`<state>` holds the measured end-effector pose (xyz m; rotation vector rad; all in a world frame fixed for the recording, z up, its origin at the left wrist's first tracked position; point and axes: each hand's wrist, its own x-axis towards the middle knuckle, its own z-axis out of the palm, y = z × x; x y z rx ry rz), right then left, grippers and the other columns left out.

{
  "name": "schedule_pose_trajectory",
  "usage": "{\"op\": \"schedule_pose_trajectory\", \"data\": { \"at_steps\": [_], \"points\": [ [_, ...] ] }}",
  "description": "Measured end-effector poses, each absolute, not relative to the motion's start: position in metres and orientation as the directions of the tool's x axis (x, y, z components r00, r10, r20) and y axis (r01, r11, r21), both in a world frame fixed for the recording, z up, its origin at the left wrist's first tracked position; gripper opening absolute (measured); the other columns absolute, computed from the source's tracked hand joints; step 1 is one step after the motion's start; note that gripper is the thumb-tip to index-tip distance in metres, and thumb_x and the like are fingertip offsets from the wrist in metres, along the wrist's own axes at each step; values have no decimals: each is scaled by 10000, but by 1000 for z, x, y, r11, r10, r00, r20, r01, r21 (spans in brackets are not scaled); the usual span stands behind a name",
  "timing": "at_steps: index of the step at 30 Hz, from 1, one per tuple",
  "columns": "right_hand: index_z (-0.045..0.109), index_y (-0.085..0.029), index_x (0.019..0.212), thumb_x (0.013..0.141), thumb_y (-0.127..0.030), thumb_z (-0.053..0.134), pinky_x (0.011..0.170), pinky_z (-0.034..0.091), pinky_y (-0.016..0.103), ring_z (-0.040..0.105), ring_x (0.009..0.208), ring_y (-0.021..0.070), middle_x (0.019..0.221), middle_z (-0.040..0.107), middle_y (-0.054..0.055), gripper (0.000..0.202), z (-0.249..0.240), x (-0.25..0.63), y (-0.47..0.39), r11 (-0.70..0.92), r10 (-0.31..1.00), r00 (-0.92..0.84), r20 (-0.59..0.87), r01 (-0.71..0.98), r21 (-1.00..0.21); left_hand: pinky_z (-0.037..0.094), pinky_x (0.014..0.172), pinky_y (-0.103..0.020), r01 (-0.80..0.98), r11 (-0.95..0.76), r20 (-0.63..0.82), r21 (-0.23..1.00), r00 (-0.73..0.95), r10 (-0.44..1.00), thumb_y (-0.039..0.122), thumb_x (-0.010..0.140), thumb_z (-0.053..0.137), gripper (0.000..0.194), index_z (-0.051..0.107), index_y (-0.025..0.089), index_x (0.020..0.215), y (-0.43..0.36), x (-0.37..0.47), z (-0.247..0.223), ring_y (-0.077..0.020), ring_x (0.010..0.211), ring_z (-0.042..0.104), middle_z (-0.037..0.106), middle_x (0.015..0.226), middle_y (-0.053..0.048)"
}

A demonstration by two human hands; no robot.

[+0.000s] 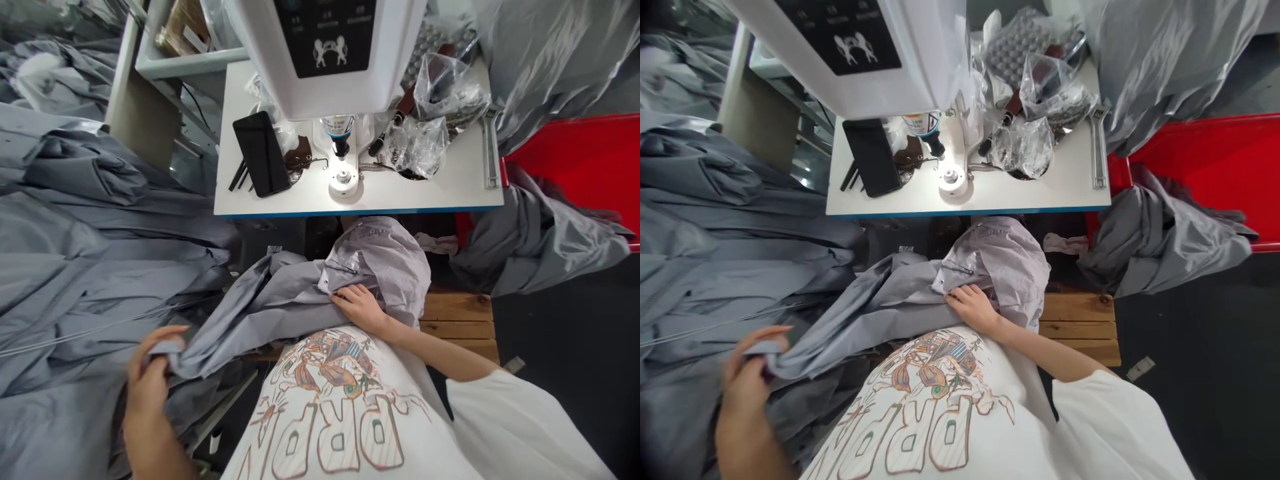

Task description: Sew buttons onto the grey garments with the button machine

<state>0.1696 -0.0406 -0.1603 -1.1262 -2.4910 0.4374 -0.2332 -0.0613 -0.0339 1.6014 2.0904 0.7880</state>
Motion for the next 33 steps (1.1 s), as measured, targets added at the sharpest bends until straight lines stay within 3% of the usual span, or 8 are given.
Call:
{"op": "schedule_pose_trajectory", "data": {
  "at_steps": [3,6,10,15,18,23,28,33],
  "points": [
    [624,-189,1102,937,-205,496,792,365,325,513,945,191,1118,598,80,209,-164,169,-46,606,781,-598,181,655,-451,495,720,-287,767,324,-510,554,5,860,347,748,536,286,658,246,986,-59,-212,-40,-199,805,622,682,882,4],
    [617,-183,1090,928,-200,500,826,360,334,516,985,199,1155,589,90,200,-161,169,-46,561,803,-582,131,663,-496,491,810,-318,788,373,-746,489,157,647,321,790,487,333,615,203,1074,-51,-184,-49,-211,833,630,687,880,-19],
    [586,-175,1145,948,-264,473,878,352,347,509,1046,218,1178,586,98,244,-152,168,-31,384,917,-378,128,747,-542,441,931,-327,790,360,-734,496,160,660,393,837,431,346,598,205,1075,-41,-165,-59,-223,1012,592,652,1100,-41],
    [629,-191,1040,905,-325,557,870,374,355,548,977,229,1062,635,74,204,-155,169,7,207,956,-290,-34,755,-623,451,880,-278,802,341,-719,490,151,679,388,817,432,390,561,217,1142,-29,-159,-63,-196,956,600,654,1057,-17],
    [634,-188,876,909,-252,515,760,406,293,580,828,181,897,650,37,139,-163,177,21,56,963,-237,-132,649,-758,454,884,-276,825,308,-721,474,162,674,382,828,399,376,575,234,1126,-24,-153,-66,-193,970,609,655,1088,-3],
    [590,-172,855,909,-345,491,692,420,276,545,728,164,789,584,34,206,-156,199,12,-29,987,-129,-97,447,-894,457,922,-277,830,286,-740,480,207,640,323,778,440,397,562,215,1140,-18,-146,-68,-190,1015,612,660,1103,-17],
    [545,-182,843,912,-402,502,753,428,272,529,813,158,876,566,48,235,-116,218,-15,-27,973,-214,-82,247,-969,452,961,-266,771,186,-754,609,490,438,249,761,495,477,503,208,1236,1,-134,-48,-173,1084,587,602,1242,-46],
    [443,-208,745,822,-608,529,632,423,282,500,705,166,762,511,43,416,-81,302,-83,-359,929,-96,-357,5,-933,459,953,-292,727,-5,-690,687,655,308,167,734,513,479,536,175,1212,7,-100,-38,-202,1067,585,614,1204,-77]
  ]
}}
